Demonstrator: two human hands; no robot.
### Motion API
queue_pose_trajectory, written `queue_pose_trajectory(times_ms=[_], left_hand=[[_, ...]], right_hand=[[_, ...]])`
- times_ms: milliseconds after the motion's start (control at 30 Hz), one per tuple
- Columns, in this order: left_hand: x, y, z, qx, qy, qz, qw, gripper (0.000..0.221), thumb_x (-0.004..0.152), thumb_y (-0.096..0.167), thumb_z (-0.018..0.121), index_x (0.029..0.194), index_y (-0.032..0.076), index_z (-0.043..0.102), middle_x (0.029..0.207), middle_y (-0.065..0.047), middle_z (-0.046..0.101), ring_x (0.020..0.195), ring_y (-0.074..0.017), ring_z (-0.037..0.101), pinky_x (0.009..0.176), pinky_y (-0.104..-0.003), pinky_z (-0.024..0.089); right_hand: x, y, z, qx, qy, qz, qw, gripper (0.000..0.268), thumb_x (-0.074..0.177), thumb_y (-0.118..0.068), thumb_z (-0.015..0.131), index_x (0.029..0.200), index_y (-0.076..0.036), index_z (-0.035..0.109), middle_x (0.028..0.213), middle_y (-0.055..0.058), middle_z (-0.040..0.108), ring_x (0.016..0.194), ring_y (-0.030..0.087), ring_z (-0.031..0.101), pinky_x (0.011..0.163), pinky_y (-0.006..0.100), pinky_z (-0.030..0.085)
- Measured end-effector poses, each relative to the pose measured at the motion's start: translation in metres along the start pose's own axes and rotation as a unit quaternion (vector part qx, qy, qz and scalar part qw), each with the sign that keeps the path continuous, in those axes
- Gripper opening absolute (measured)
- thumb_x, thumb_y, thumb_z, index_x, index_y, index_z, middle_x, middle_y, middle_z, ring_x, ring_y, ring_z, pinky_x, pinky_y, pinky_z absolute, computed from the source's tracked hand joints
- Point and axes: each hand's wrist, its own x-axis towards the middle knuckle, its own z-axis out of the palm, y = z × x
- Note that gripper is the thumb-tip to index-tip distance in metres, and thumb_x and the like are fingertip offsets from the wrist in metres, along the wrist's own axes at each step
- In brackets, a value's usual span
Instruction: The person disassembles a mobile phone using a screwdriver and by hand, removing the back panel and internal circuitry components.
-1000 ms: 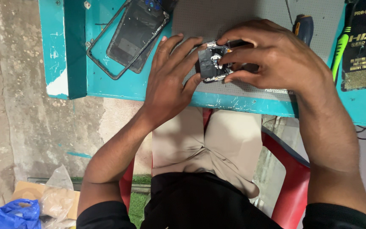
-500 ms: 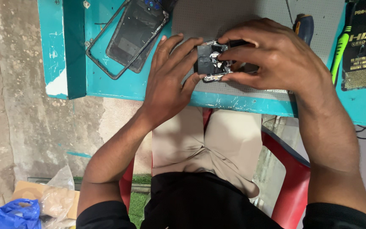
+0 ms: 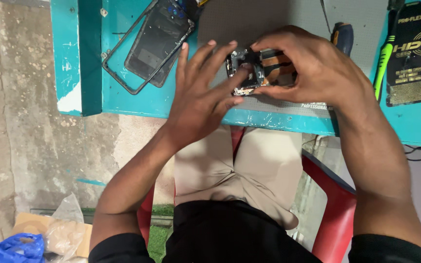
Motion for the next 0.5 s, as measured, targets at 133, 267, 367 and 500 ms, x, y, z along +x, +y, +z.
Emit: queue_pose_trajectory(times_ms=[133, 267, 367, 500], left_hand=[[0.000, 0.008, 0.003, 0.018, -0.017, 0.017, 1.000, 0.058, 0.097, 0.032, 0.079, 0.151, 0.039, 0.056, 0.168, -0.008, 0.030, 0.156, -0.0343, 0.027, 0.129, -0.066, 0.006], [-0.001, 0.009, 0.008, 0.025, -0.026, 0.036, 0.999, 0.066, 0.092, 0.029, 0.081, 0.150, 0.044, 0.053, 0.168, -0.008, 0.029, 0.155, -0.0332, 0.028, 0.130, -0.066, 0.007], [-0.001, 0.009, 0.005, 0.005, -0.012, 0.051, 0.999, 0.067, 0.092, 0.027, 0.082, 0.150, 0.044, 0.053, 0.168, -0.008, 0.032, 0.155, -0.0320, 0.034, 0.132, -0.064, 0.012], [-0.008, 0.002, -0.003, -0.097, 0.068, 0.073, 0.990, 0.063, 0.094, 0.025, 0.084, 0.149, 0.032, 0.055, 0.164, -0.008, 0.041, 0.151, -0.0299, 0.046, 0.133, -0.058, 0.025]], right_hand=[[-0.004, 0.002, 0.006, 0.031, 0.000, 0.016, 0.999, 0.086, 0.074, -0.023, 0.099, 0.141, -0.003, 0.047, 0.127, 0.016, 0.069, 0.102, 0.030, 0.075, 0.084, 0.038, 0.063], [-0.002, 0.002, 0.007, 0.063, 0.013, -0.018, 0.998, 0.087, 0.071, -0.020, 0.096, 0.141, -0.004, 0.046, 0.129, 0.016, 0.068, 0.113, 0.033, 0.072, 0.093, 0.041, 0.062], [0.003, -0.003, 0.005, 0.075, 0.030, -0.052, 0.995, 0.085, 0.071, -0.018, 0.096, 0.139, -0.006, 0.048, 0.130, 0.016, 0.066, 0.117, 0.034, 0.070, 0.096, 0.043, 0.062], [0.004, -0.008, 0.001, 0.106, 0.041, -0.092, 0.989, 0.076, 0.072, -0.018, 0.097, 0.134, -0.005, 0.055, 0.131, 0.017, 0.065, 0.118, 0.033, 0.070, 0.093, 0.039, 0.062]])
